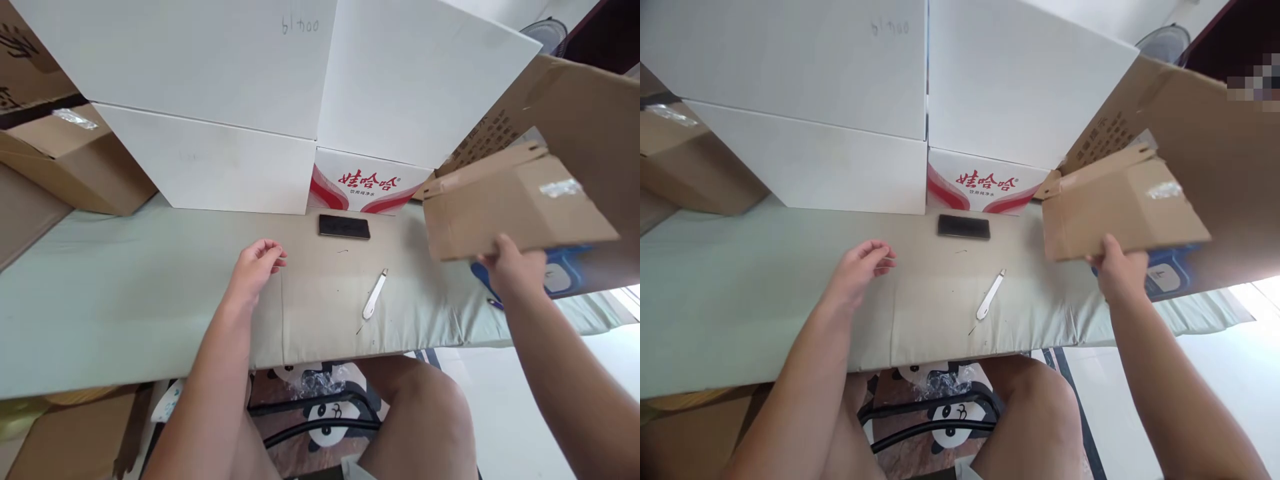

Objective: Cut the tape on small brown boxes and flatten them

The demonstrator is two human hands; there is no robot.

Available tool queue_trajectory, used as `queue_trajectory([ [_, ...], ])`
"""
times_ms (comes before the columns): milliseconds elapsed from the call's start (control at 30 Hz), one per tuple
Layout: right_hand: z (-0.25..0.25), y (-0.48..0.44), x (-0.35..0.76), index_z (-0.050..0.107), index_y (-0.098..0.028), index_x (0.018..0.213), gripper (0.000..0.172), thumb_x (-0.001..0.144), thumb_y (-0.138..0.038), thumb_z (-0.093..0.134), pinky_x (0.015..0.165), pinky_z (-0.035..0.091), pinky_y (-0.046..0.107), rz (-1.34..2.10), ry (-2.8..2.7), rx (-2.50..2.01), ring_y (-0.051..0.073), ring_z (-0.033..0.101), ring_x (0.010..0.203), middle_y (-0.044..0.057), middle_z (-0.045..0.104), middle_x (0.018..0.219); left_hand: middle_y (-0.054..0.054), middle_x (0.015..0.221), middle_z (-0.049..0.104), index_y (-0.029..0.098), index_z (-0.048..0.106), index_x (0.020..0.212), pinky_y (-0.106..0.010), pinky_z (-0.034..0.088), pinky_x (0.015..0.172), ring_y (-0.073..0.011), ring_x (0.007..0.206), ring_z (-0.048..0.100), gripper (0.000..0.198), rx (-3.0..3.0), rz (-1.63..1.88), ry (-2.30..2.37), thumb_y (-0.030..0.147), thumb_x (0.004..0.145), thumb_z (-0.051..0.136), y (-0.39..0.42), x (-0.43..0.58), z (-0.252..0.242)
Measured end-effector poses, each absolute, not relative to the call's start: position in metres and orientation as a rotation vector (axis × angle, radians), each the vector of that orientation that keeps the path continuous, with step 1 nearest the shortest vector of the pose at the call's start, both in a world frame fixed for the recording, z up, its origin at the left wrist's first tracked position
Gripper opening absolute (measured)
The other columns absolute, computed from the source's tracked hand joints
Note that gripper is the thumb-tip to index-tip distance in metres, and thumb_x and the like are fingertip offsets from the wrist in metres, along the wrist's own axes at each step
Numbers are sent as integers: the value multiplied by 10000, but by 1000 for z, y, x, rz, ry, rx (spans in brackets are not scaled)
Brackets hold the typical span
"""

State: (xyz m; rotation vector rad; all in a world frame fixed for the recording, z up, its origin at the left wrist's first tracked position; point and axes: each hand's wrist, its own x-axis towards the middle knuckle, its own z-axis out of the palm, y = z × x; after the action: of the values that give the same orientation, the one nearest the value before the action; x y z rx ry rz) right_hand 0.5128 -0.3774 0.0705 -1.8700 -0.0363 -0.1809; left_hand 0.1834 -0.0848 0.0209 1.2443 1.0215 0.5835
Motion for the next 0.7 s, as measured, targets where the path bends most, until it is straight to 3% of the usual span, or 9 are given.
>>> queue_trajectory([
  [67,85,-331,552,565,-253,1333,333,1025,-377,549,782,650,392,-113,-36,-1952,186,657,1016,72,618,1328,-31,831,718,198,653,745,-301,476,723,-172,723,657,169,1250,580,1026,341,680,714,-84,186,21],
  [133,87,-301,573,604,-209,1324,376,1020,-430,596,854,624,404,125,-75,-2072,206,671,1050,100,644,1299,-35,817,720,197,657,733,-303,473,717,-177,720,658,157,1247,590,1026,335,683,715,-83,187,21],
  [300,39,-297,545,633,-165,1275,369,998,-409,648,894,610,426,696,-255,-2458,212,687,1054,92,673,1245,-33,794,708,192,660,715,-292,471,691,-162,690,649,125,1196,623,1005,308,707,706,-77,182,23],
  [500,28,-302,491,771,-172,891,120,874,-263,696,1041,535,443,743,-810,-2742,315,712,1094,140,773,1106,-15,779,690,195,642,699,-291,478,702,-148,681,631,38,1150,707,927,209,664,651,-76,163,28],
  [700,68,-200,410,770,-206,1030,224,865,-261,629,967,575,406,578,-1527,-2569,279,752,1014,96,799,1083,7,712,645,197,544,608,-267,434,658,-133,652,603,66,1015,890,834,196,596,608,-69,128,29],
])
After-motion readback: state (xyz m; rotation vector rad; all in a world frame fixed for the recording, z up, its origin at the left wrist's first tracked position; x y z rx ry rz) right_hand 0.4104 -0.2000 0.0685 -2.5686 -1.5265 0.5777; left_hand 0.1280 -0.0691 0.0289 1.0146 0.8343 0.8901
